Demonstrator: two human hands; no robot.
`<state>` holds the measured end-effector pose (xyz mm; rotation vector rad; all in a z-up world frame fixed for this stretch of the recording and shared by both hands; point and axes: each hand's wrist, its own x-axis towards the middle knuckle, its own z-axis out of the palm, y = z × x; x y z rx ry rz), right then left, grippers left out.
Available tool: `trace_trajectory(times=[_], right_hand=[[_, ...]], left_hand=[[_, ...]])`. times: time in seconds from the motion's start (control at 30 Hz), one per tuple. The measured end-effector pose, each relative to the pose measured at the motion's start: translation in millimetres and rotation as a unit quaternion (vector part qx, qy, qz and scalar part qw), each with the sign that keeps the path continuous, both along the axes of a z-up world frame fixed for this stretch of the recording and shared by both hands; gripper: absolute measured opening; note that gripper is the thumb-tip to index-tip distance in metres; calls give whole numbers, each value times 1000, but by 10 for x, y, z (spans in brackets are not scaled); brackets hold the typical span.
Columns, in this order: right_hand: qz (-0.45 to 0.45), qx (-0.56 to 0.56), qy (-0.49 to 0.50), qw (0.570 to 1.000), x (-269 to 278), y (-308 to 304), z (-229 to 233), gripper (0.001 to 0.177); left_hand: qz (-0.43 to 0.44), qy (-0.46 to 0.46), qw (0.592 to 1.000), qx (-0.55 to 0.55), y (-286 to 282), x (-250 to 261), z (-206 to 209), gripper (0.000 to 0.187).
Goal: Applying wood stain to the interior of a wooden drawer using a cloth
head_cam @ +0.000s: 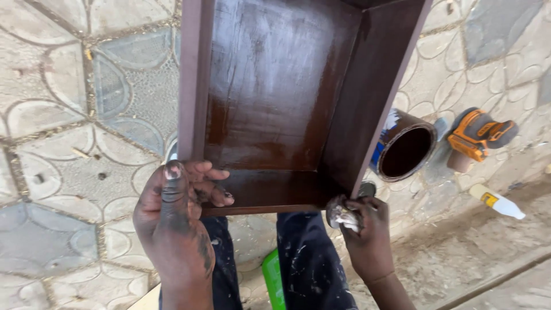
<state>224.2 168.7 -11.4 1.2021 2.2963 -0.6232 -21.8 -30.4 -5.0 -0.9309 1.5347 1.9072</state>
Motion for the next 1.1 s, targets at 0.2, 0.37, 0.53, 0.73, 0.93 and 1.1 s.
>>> trace_trajectory(times=[0.2,0.37,0.53,0.73,0.93,1.1], right_hand=[[-145,1,-41,989,-247,-494,-214,27],[-302,-203,24,931,-596,-1794,-518,54],[2,-126,133,983,-1233,-1838,-160,44],[7,12,14,1000,-21,-360,-196,48],[71,82,8,994,243,433,5,42],[139,-34,-9,990,-698,521,-304,65]], left_hand=[[68,58,996,17,-134,-106,7,17],[124,110,984,-61,-128,-127,66,21],[45,123,991,-20,-98,-57,67,17],[-136,10,988,75,195,21,-8,23],[-146,-31,989,-1,383,2,-47,22],[-47,49,997,-29,351,-19,-12,16]])
